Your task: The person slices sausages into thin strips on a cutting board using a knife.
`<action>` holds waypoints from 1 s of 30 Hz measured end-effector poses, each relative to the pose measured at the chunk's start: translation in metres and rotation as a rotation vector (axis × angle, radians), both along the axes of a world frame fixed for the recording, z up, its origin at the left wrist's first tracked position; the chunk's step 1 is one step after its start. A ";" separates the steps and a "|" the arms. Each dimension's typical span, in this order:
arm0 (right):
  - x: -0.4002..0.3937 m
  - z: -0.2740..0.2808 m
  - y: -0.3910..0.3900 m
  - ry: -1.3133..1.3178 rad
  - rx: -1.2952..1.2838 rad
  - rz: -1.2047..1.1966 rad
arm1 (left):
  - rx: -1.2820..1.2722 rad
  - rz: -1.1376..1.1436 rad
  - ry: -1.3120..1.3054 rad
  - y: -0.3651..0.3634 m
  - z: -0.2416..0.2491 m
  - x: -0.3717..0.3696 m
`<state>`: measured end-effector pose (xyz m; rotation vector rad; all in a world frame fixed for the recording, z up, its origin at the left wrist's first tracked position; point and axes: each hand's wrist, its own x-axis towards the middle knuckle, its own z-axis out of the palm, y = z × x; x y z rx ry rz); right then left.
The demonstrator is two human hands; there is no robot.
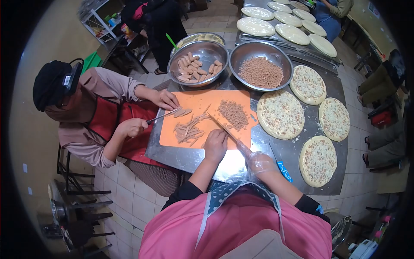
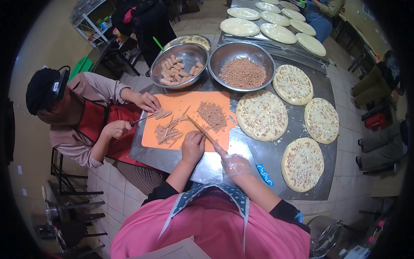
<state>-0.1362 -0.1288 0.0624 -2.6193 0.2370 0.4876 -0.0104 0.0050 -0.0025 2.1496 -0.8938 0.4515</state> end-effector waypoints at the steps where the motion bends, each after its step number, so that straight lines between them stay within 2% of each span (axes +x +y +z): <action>1: -0.007 0.002 0.002 -0.024 -0.013 0.014 | 0.004 0.006 0.007 0.000 0.000 0.000; 4: -0.012 0.000 0.006 -0.016 -0.025 0.011 | 0.053 0.006 0.018 0.002 0.000 0.000; 10: -0.001 -0.003 0.002 0.019 -0.010 0.000 | -0.012 -0.015 -0.020 0.001 0.004 0.000; 16: -0.011 -0.005 0.004 -0.015 0.004 0.029 | 0.058 0.024 0.060 0.003 0.004 -0.004; 20: 0.001 -0.015 0.000 -0.014 0.026 0.043 | 0.005 0.015 0.033 0.001 0.003 -0.003; 26: -0.017 0.000 0.004 -0.040 -0.005 0.009 | -0.008 0.039 0.012 0.003 0.004 -0.007; 30: -0.003 -0.022 -0.002 -0.038 0.027 0.039 | -0.022 0.020 0.009 0.004 -0.001 -0.004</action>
